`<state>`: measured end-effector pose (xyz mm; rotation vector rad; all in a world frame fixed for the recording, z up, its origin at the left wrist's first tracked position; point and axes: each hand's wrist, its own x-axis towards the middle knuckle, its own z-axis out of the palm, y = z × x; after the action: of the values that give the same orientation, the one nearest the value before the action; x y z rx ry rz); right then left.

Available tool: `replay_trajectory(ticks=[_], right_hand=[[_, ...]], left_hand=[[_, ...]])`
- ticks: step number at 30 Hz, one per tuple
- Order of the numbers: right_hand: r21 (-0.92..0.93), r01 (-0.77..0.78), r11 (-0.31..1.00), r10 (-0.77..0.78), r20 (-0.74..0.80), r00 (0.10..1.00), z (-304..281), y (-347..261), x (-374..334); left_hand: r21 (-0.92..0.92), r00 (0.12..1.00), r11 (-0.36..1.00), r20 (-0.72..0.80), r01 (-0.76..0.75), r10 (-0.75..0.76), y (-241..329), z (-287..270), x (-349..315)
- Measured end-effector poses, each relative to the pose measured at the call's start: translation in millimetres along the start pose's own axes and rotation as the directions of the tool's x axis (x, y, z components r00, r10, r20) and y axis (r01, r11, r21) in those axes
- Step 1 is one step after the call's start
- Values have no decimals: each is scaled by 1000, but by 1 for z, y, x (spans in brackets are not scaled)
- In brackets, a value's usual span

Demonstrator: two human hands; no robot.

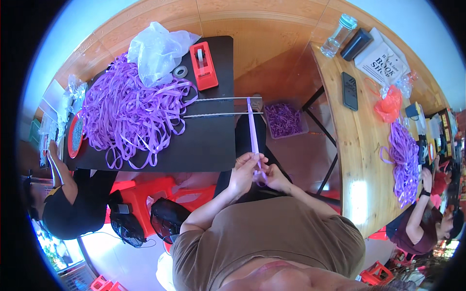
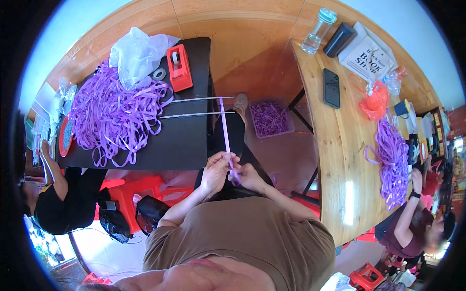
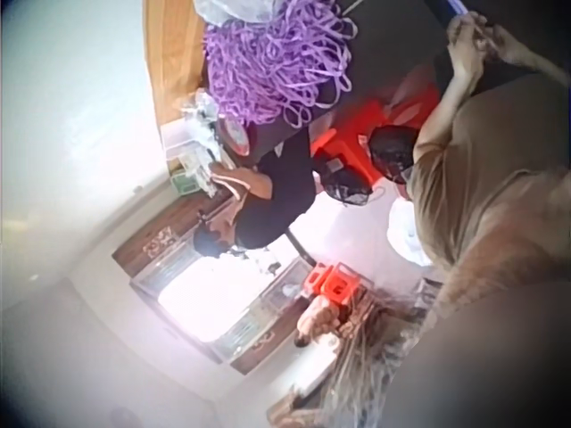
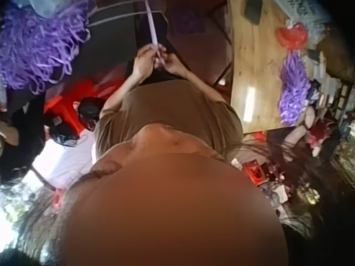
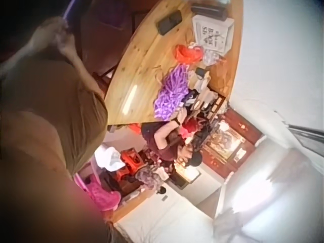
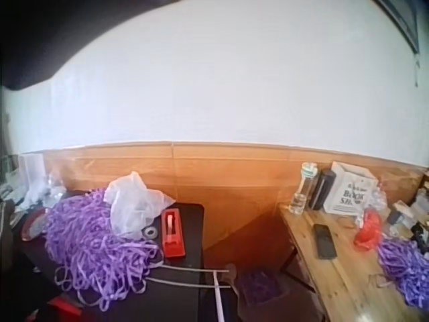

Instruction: The person is looping long purple ribbons around a metal frame jig and securing them with tape.

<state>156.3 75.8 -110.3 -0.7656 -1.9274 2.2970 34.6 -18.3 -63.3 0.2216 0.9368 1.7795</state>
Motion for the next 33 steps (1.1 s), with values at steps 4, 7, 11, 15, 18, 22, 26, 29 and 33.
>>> replay_trajectory(ticks=[4,7,11,15,18,22,26,29,33], right_hand=[[-131,-27,991,39,84,996,6,17,-14],[-148,56,987,-40,106,994,7,21,-17],[-180,-91,979,112,107,988,6,17,-15],[-127,-163,978,178,115,977,7,8,-13],[-26,-121,992,122,95,988,6,25,-10],[1,-190,982,189,86,978,7,27,-10],[-13,-192,981,192,109,975,6,27,-9],[-69,-158,985,165,127,978,4,29,-9],[-92,-115,989,127,135,983,5,21,-12]], left_hand=[[68,1000,998,-18,4,-3,1,-6,3],[88,998,995,-49,39,-35,-2,-16,8],[121,998,992,-45,42,-37,-3,-19,8],[301,999,953,-40,43,-32,-10,-30,-3],[416,999,908,-27,54,-47,-13,-36,-16],[705,997,707,6,-63,82,-25,-48,-25],[740,996,667,73,-90,52,-25,-58,-24],[712,996,700,83,-45,-21,-17,-55,-23],[588,990,803,35,93,-140,-8,-51,-18]])
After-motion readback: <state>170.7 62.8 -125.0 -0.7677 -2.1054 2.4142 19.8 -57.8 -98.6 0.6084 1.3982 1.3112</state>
